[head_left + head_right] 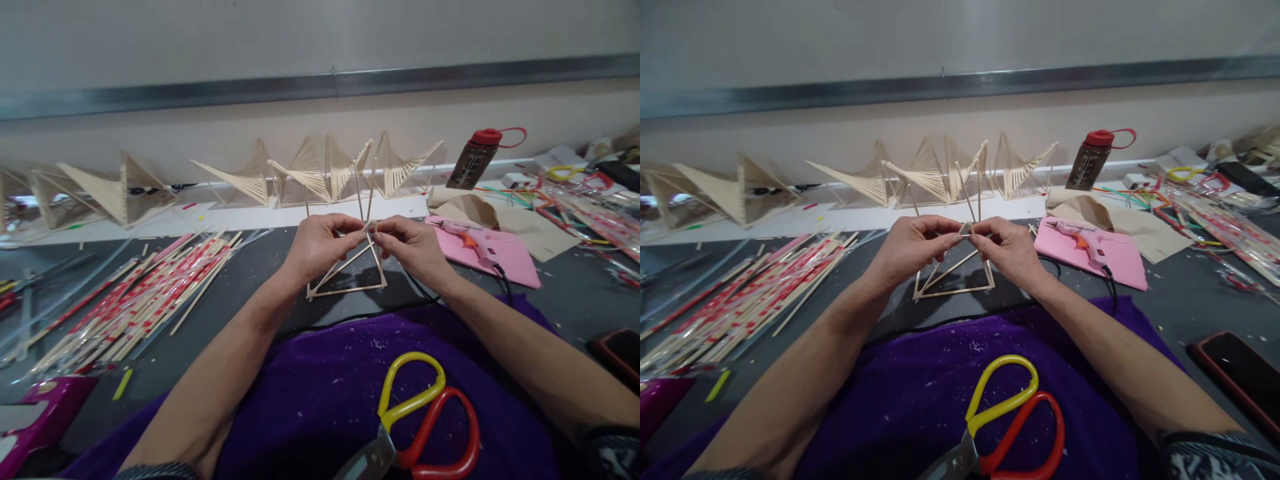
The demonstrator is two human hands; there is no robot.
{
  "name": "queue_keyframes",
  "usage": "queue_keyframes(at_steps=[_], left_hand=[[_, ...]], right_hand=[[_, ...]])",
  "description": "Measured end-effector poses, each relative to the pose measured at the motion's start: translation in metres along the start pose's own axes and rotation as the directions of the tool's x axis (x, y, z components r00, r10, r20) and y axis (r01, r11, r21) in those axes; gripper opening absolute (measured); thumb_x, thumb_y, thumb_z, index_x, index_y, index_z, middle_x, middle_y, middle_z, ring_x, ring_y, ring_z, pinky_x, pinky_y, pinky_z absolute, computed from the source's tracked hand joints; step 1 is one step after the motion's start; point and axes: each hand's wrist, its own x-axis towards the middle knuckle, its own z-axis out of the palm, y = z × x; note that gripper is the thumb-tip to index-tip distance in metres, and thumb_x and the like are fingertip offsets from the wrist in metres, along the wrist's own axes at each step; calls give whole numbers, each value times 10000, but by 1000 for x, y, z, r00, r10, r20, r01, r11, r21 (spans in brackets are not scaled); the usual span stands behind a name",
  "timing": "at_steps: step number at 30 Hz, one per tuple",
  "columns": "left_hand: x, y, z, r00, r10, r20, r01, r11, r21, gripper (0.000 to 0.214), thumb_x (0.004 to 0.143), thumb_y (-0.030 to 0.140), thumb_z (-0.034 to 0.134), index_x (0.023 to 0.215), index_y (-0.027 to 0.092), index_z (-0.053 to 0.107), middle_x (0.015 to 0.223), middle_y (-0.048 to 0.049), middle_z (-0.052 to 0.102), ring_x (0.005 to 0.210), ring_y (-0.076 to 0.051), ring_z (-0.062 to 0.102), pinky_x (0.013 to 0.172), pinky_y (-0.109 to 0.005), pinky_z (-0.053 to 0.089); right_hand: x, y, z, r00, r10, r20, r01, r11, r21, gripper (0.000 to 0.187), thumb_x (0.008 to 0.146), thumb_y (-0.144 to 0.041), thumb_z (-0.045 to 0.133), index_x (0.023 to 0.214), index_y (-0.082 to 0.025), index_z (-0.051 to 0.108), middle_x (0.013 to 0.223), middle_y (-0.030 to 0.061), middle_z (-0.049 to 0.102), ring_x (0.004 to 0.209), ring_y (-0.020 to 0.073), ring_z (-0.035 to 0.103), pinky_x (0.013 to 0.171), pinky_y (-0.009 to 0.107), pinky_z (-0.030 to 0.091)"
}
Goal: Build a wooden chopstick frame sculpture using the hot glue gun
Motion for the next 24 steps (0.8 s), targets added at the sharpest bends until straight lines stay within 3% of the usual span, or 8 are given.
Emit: queue_keyframes(at_steps=[11, 24], left_hand=[[0, 2, 1, 1000, 6, -11, -6, 1000, -15, 204, 765, 344, 679, 859, 180, 756, 528, 16, 624, 425, -72, 523, 410, -175, 377], [-2, 2, 4, 999, 13, -39, -12, 999, 31, 196, 777, 319, 663, 872, 179, 763, 543, 16, 639, 418, -72, 520, 440, -184, 404]], right_hand=[[0, 0, -1, 1000, -14, 4, 15, 994, -112, 227, 863, -376, 604, 901, -174, 701, 617, -18, 632, 539, 107, 575, 554, 243, 432], [0, -1, -3, 1000, -5, 1, 5, 997, -77, 230, 845, -380, 628, 890, -173, 718, 642, -12, 643, 537, 102, 559, 544, 242, 424]])
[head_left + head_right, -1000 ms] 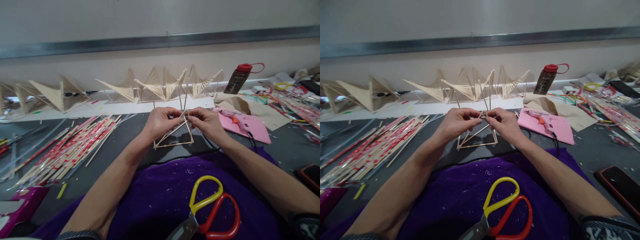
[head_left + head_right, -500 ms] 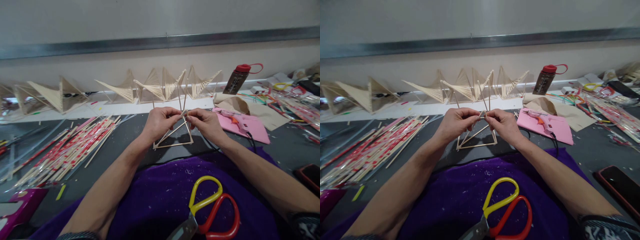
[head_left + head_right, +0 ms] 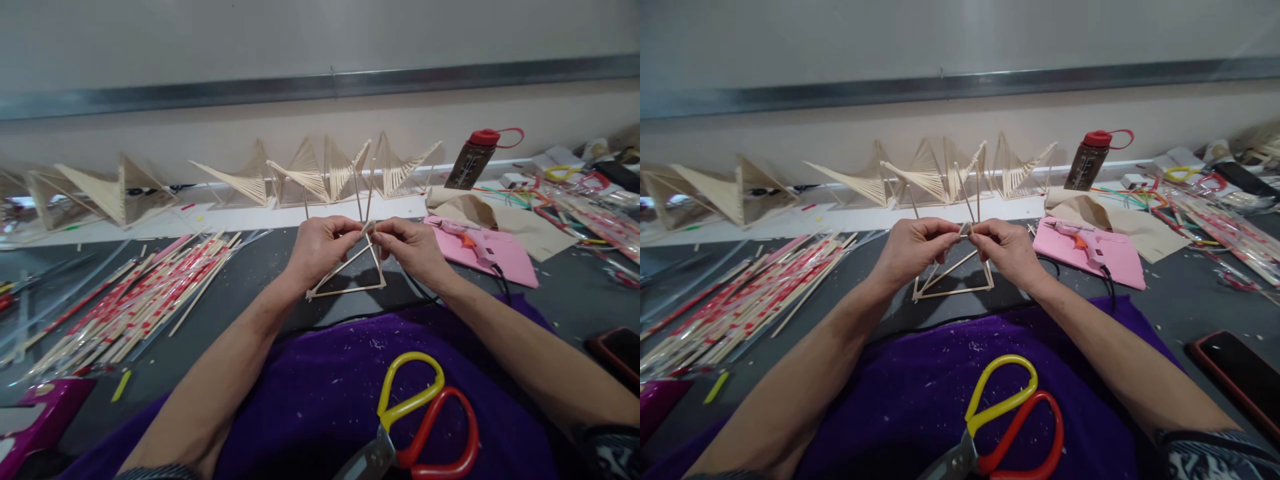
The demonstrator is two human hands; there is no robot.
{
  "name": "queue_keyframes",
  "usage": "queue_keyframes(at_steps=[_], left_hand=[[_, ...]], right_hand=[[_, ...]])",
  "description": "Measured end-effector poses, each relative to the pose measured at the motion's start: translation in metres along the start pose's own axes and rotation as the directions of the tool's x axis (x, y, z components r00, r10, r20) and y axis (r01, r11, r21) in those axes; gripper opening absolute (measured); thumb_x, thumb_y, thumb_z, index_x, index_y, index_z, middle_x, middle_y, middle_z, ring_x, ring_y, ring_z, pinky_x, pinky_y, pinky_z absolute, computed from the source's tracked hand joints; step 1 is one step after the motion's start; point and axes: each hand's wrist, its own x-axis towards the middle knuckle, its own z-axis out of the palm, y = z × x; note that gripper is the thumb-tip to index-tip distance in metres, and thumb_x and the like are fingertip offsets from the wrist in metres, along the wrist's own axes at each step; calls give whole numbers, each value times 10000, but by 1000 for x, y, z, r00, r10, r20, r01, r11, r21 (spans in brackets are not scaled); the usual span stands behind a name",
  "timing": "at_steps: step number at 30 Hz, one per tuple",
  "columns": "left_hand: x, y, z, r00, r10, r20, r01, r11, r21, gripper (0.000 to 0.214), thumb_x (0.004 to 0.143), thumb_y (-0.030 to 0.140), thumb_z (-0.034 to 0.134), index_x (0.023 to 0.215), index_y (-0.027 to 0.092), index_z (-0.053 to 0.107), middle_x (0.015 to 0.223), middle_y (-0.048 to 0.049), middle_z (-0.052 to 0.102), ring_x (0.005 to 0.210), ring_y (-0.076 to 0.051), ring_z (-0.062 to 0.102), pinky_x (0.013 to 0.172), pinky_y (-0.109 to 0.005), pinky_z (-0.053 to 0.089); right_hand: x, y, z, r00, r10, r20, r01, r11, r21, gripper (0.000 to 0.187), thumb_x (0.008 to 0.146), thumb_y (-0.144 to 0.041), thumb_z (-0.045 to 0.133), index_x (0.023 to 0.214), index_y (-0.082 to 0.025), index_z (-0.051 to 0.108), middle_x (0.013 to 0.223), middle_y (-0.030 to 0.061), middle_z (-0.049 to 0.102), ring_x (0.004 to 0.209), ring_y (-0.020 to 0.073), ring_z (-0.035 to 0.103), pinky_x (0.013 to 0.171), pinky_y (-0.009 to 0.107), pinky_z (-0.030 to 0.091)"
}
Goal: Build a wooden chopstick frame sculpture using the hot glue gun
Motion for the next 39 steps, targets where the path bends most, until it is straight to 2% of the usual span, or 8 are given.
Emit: queue_keyframes(at_steps=[5, 8, 15, 20, 28, 39], left_hand=[[1, 1, 0, 1000, 7, 4, -7, 1000, 20, 194, 783, 314, 650, 871, 181, 761, 538, 19, 637, 424, -79, 527, 460, -194, 419], [1, 0, 0, 1000, 10, 7, -10, 1000, 23, 191, 790, 295, 639, 877, 177, 761, 542, 20, 639, 422, -76, 529, 478, -200, 426], [1, -2, 0, 1000, 13, 8, -13, 1000, 18, 195, 788, 298, 638, 878, 176, 760, 586, 20, 659, 428, -69, 539, 491, -195, 429], [1, -2, 0, 1000, -10, -1, 10, 1000, 26, 198, 783, 294, 640, 884, 176, 763, 595, 16, 666, 431, -67, 537, 493, -192, 428], [0, 0, 0, 1000, 8, -10, -8, 998, 55, 199, 782, 281, 632, 884, 176, 766, 564, 17, 656, 437, -69, 528, 500, -193, 419], [0, -2, 2, 999, 32, -28, -30, 997, 65, 200, 780, 282, 629, 877, 176, 768, 604, 8, 680, 472, -78, 552, 517, -200, 417]], right_hand=[[4, -7, -5, 998, 54, -38, -49, 992, 120, 256, 788, -387, 682, 958, -202, 734, 832, 12, 707, 586, 106, 575, 542, 249, 467], [8, -11, -6, 994, 81, -71, -68, 983, 169, 259, 786, -374, 681, 973, -205, 740, 782, 1, 694, 550, 93, 557, 504, 236, 441], [15, -9, 0, 997, 74, -19, -68, 971, 228, 208, 792, -342, 674, 895, -176, 745, 621, -22, 631, 540, 86, 534, 496, 221, 392], [18, -12, -1, 996, 94, -14, -87, 964, 251, 173, 755, -313, 700, 851, -174, 742, 608, -25, 633, 538, 84, 521, 489, 220, 373], [21, -9, -1, 996, 89, 9, -88, 969, 229, 177, 757, -305, 700, 849, -156, 723, 596, -25, 624, 514, 75, 489, 479, 220, 341], [23, -11, 2, 999, 54, -9, -52, 985, 165, 137, 750, -287, 679, 781, -154, 664, 620, -32, 602, 543, 84, 519, 544, 237, 398]])
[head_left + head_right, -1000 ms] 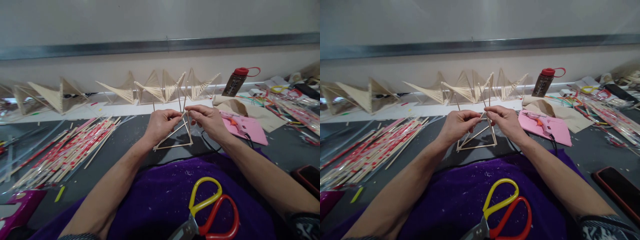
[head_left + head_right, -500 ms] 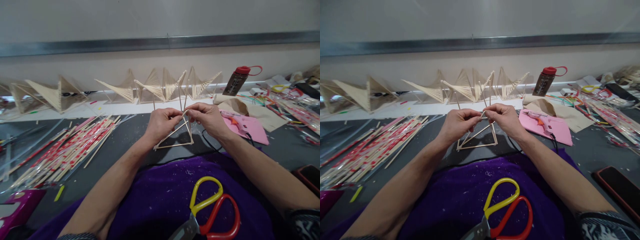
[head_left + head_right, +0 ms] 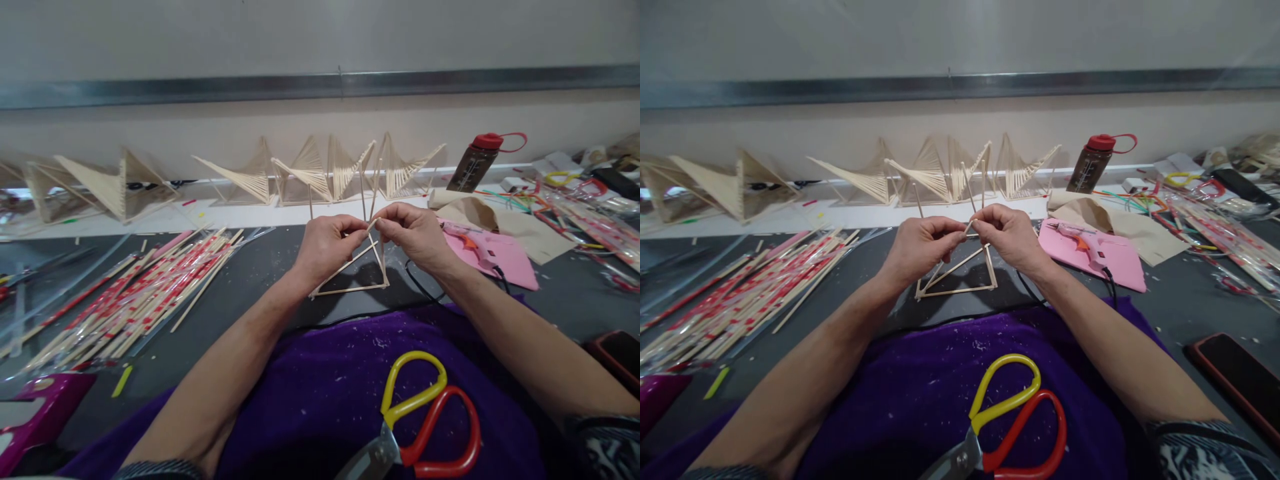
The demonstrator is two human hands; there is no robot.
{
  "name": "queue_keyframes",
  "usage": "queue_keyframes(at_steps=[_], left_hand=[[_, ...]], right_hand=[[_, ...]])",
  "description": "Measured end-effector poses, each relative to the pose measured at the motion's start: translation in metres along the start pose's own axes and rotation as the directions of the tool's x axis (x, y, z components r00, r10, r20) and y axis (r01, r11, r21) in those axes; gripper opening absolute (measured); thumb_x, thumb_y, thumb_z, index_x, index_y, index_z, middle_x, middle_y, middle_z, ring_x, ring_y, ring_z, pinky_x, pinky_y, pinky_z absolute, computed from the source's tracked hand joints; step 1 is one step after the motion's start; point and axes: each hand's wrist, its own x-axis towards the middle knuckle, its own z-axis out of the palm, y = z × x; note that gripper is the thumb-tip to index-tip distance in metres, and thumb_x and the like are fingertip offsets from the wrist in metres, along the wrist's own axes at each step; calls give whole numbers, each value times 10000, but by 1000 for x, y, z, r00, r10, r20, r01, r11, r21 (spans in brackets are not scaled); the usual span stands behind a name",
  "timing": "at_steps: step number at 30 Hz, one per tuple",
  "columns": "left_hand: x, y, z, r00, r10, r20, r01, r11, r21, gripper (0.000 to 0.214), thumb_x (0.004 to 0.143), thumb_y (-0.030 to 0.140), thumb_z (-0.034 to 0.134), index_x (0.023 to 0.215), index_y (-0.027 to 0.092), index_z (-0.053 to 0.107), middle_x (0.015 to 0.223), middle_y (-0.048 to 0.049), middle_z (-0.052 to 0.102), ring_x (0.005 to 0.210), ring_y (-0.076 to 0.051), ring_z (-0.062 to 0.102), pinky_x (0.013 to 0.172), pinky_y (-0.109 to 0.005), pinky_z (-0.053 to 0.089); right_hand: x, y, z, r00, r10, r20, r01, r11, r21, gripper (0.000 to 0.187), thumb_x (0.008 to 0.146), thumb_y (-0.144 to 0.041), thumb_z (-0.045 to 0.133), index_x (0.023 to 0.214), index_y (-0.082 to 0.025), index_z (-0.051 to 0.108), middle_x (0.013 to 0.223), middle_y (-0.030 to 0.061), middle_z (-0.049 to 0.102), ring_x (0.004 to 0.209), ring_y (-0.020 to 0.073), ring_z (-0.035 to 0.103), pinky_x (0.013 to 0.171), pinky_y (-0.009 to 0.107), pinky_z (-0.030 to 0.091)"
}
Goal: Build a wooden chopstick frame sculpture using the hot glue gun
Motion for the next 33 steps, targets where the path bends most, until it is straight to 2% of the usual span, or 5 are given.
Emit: queue_keyframes(at_steps=[8, 19, 25, 28, 33], left_hand=[[1, 0, -1, 1000, -1, 1, 1, 1000, 2, 217, 780, 294, 633, 896, 172, 770, 614, 0, 681, 492, -86, 560, 510, -202, 411], [1, -1, -1, 1000, -19, -4, 19, 1000, -1, 234, 783, 332, 636, 901, 180, 771, 599, -1, 678, 481, -86, 547, 507, -204, 408], [1, -1, -3, 1000, -20, -1, 20, 1000, 1, 240, 786, 325, 637, 921, 179, 771, 625, -11, 692, 506, -91, 562, 512, -200, 422], [2, -2, -5, 1000, -24, 15, 24, 1000, -17, 274, 790, 369, 640, 948, 184, 766, 659, -19, 706, 514, -92, 567, 509, -198, 432], [3, -3, -7, 999, -36, 32, 38, 998, -49, 296, 765, 397, 672, 940, 178, 765, 702, -26, 719, 508, -84, 564, 484, -188, 428]], right_hand=[[-5, -1, 0, 998, -55, -24, 53, 997, -61, 161, 774, -299, 672, 831, -149, 685, 638, -18, 620, 540, 89, 527, 536, 243, 404], [-8, 6, 0, 998, -61, -16, 61, 998, -28, 214, 760, -292, 684, 919, -150, 705, 693, -15, 638, 546, 87, 531, 545, 249, 421], [-10, 10, -3, 995, -63, 72, 70, 991, -111, 211, 759, -288, 679, 918, -159, 728, 732, -6, 644, 609, 94, 517, 572, 244, 402], [-10, 9, -6, 997, -51, 50, 56, 992, -112, 251, 747, -304, 698, 955, -165, 724, 805, 11, 669, 647, 103, 529, 598, 252, 414], [-10, 5, -5, 999, -41, 11, 42, 995, -95, 248, 743, -303, 693, 944, -160, 718, 786, 5, 667, 601, 91, 506, 574, 249, 400]])
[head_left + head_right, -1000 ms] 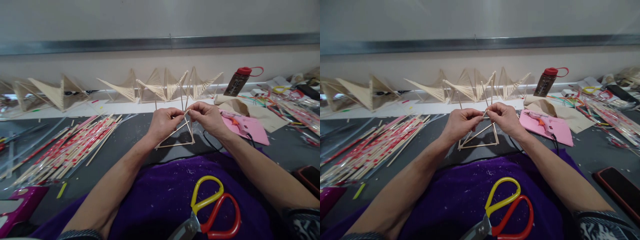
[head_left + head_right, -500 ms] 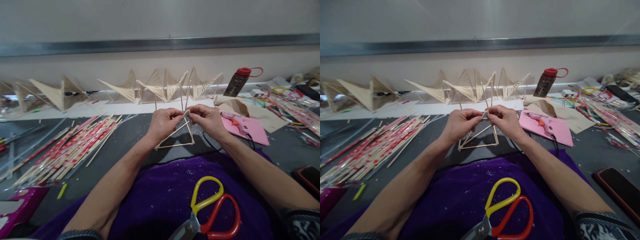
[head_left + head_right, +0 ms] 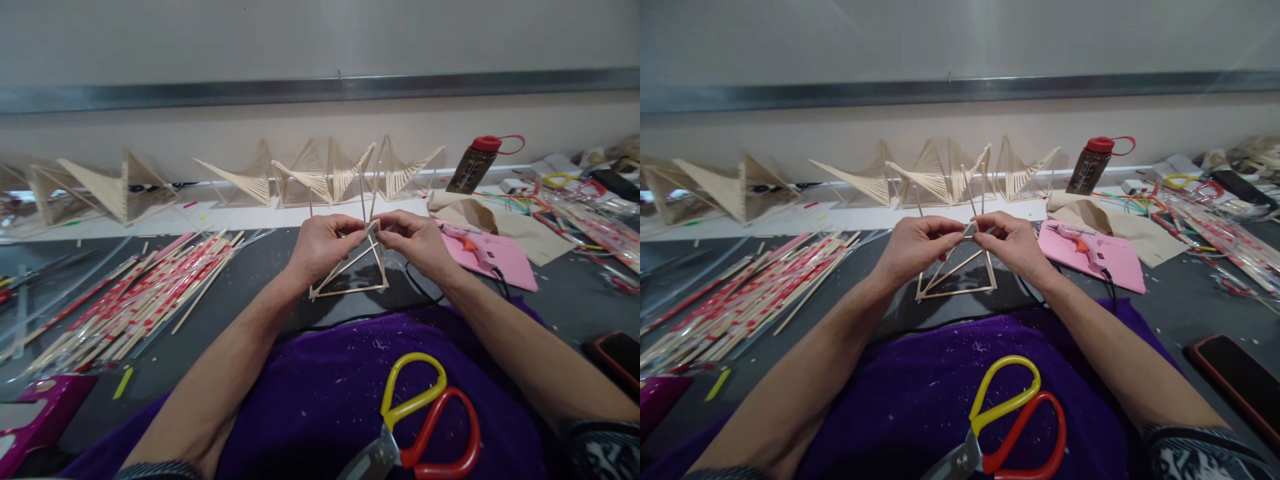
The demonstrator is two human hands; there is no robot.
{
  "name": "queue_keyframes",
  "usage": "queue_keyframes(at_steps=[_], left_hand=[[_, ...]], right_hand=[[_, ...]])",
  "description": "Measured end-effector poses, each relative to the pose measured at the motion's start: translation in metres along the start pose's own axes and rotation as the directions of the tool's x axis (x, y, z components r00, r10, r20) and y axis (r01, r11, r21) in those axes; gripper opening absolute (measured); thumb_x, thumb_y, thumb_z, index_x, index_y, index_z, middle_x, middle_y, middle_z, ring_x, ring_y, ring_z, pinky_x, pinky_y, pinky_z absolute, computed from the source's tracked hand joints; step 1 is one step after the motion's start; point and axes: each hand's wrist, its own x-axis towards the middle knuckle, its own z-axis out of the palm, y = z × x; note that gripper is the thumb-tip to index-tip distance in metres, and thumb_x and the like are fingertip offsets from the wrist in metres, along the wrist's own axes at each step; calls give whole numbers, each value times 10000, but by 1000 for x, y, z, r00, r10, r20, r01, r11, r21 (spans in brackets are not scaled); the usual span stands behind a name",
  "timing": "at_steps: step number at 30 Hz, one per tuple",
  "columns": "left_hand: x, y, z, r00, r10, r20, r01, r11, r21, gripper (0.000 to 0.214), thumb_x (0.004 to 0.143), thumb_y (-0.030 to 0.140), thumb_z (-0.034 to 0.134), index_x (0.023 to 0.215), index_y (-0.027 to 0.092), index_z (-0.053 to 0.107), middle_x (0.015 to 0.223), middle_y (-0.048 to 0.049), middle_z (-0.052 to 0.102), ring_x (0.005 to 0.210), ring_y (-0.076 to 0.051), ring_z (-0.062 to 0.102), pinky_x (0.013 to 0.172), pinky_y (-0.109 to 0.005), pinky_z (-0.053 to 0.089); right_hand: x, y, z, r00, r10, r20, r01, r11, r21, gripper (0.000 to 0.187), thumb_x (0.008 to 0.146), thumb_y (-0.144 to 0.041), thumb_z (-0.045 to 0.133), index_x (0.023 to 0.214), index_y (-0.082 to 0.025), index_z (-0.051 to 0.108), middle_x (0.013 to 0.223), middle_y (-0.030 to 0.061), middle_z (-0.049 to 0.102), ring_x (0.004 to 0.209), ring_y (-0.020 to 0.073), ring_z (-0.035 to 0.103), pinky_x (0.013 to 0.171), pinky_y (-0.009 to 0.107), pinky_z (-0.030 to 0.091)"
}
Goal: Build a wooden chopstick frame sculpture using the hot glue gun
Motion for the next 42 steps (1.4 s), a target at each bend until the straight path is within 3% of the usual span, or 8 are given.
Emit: queue_keyframes(at_steps=[12, 17, 20, 23, 28, 33, 35, 42], left_hand=[[0, 7, -21, 994, -29, -107, 27, 1000, -14, 155, 761, 272, 601, 775, 150, 695, 606, 11, 631, 435, -62, 482, 459, -194, 402], [0, 2, -18, 997, -38, -68, 46, 992, 120, 140, 762, 259, 535, 661, 179, 589, 494, 42, 531, 453, -86, 463, 498, -215, 366], [2, -3, -14, 999, -17, -49, 28, 973, 227, 168, 784, 270, 480, 642, 194, 531, 493, 39, 493, 495, -108, 452, 517, -231, 327], [5, -7, -13, 998, 31, -58, -10, 946, 323, 249, 818, 284, 418, 583, 200, 435, 508, 35, 419, 519, -116, 396, 536, -248, 275], [6, -10, -14, 994, 47, -103, -10, 941, 337, 379, 839, 327, 437, 500, 195, 332, 473, 43, 302, 495, -105, 315, 546, -256, 248], [4, -17, -13, 1000, -8, 2, 8, 990, 139, 140, 781, 250, 527, 741, 177, 640, 651, 20, 619, 498, -85, 498, 557, -223, 387], [5, -22, -12, 999, 0, 39, -4, 995, 96, 230, 742, 181, 535, 919, 176, 683, 814, -4, 692, 521, -79, 549, 576, -221, 430], [7, -32, -7, 992, -35, 120, 25, 996, 84, 309, 759, 180, 552, 1017, 150, 719, 943, -54, 728, 505, -87, 594, 610, -264, 494]], right_hand=[[8, 16, -23, 996, 66, -60, -76, 981, -179, 155, 766, -317, 639, 737, -166, 654, 597, -24, 595, 524, 104, 522, 524, 236, 379], [14, 36, -26, 977, 154, 150, 4, 683, -730, 159, 806, -234, 549, 787, -176, 697, 736, 45, 691, 681, 164, 603, 591, 258, 363], [19, 42, -20, 943, 213, 255, 118, 502, -857, 244, 842, -196, 489, 943, -210, 711, 963, 75, 718, 845, 203, 639, 640, 266, 375], [23, 48, -13, 918, 247, 309, 175, 446, -878, 303, 867, -221, 477, 1086, -243, 685, 1066, 88, 694, 884, 224, 645, 640, 273, 382], [26, 59, -5, 899, 259, 354, 211, 453, -866, 303, 880, -233, 476, 1097, -268, 685, 1103, 73, 679, 879, 216, 648, 647, 271, 392], [27, 66, -7, 899, 250, 360, 212, 470, -857, 231, 890, -277, 489, 977, -246, 701, 1089, 59, 691, 871, 209, 648, 646, 269, 396], [29, 65, -11, 903, 225, 366, 213, 504, -837, 203, 865, -252, 517, 948, -238, 702, 1051, 50, 700, 859, 200, 645, 655, 264, 401], [37, 57, -25, 943, 168, 287, -18, 888, -460, 142, 754, -296, 626, 804, -183, 696, 677, 3, 656, 624, 146, 587, 602, 266, 426]])
